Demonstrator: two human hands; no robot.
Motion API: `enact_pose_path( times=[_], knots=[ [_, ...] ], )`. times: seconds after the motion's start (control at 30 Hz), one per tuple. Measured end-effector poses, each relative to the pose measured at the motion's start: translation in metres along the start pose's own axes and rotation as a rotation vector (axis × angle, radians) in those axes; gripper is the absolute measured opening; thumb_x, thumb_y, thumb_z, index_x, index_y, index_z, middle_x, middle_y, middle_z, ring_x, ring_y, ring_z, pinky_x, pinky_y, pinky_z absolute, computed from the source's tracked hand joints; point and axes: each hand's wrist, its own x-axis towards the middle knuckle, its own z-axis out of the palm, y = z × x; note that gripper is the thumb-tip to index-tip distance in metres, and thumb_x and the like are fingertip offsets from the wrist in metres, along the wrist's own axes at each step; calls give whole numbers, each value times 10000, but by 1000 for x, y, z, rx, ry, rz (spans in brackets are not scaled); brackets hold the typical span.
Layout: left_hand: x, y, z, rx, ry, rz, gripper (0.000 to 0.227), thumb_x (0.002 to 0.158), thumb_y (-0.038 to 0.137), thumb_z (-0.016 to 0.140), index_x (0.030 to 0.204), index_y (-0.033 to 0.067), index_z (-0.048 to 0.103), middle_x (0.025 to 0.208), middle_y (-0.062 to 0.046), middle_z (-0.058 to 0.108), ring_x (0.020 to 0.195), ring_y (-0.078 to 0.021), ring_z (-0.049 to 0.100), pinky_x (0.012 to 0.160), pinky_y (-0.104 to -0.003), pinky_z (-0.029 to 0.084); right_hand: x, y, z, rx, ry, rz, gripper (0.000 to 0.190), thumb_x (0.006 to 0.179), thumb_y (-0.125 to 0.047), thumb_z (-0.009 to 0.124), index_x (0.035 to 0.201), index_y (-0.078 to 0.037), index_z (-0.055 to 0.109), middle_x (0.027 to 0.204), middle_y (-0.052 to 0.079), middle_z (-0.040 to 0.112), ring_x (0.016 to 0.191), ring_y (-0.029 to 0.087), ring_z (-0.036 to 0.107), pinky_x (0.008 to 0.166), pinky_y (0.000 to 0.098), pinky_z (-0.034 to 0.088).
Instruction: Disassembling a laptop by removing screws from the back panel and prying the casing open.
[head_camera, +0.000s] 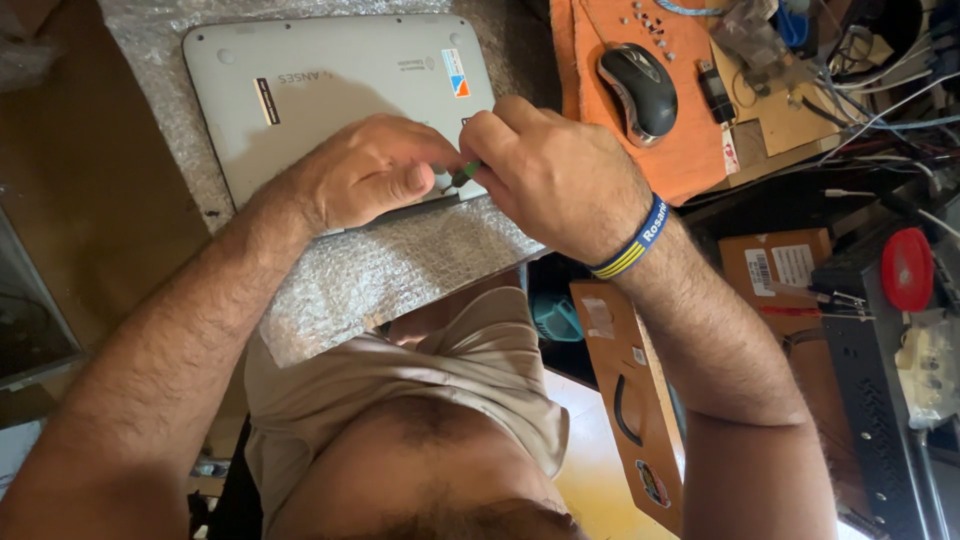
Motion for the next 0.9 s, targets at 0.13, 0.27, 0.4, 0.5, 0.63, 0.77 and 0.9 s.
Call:
enact_pose_path(
  times=[0.13, 0.27, 0.4, 0.5, 0.63, 0.77, 0.9],
  knots=[
    [1, 3, 0, -34, 1, 29, 692, 1022, 644, 255, 776, 55, 523, 684, -22, 406, 629, -170, 404, 602, -337, 335, 0, -1, 2, 2, 8, -7, 179, 1002, -259, 656, 1083, -135, 557, 963, 66, 590, 649, 331, 642, 358, 482, 450],
    [0, 1, 1, 2, 22, 35, 763, 1023, 633, 246, 1023, 17, 695, 735, -52, 535, 670, -193, 513, 633, -351, 401, -1, -2, 1, -22, 24, 2, 194, 999, -276, 665, 1077, -137, 554, 957, 52, 596, 683, 310, 655, 380, 470, 453],
    [-3, -6, 3, -4, 39, 10, 773, 1017, 641, 261, 1165, 28, 707, 913, -98, 691, 804, -228, 641, 731, -369, 460, 0, -1, -3, -14, 1, 10, 201, 994, -273, 663, 1109, -148, 556, 962, 63, 596, 710, 317, 662, 399, 477, 461],
    [-1, 2, 0, -17, 17, 23, 760, 1021, 646, 229, 1004, 38, 684, 749, -47, 547, 681, -184, 513, 651, -340, 397, -1, -1, -2, -8, 24, -11, 222, 989, -268, 691, 1097, -137, 550, 965, 55, 591, 694, 306, 652, 394, 465, 454],
    [-8, -1, -3, -163, 95, -212, 890, 936, 766, 249, 1239, 52, 685, 1192, -146, 718, 1079, -261, 688, 924, -377, 533, 2, -4, -22, 111, -20, -25, 198, 1048, -221, 663, 1130, -64, 576, 930, 106, 608, 609, 291, 635, 389, 479, 538],
    [-28, 27, -31, -79, 235, -117, 1082, 945, 838, 74, 1269, -8, 664, 1214, -161, 694, 958, -210, 641, 849, -339, 466, 7, -7, -35, 331, 130, -131, 162, 1011, -112, 723, 1109, -39, 616, 999, 130, 639, 799, 316, 646, 638, 429, 497],
    [-65, 38, -48, 70, 301, -42, 1044, 1037, 740, 56, 1240, -99, 643, 1194, -281, 686, 967, -306, 658, 863, -388, 532, 21, -22, -18, 518, 178, -180, 205, 1061, -171, 679, 1129, 8, 606, 1039, 147, 695, 921, 304, 682, 801, 401, 547]
  ],
)
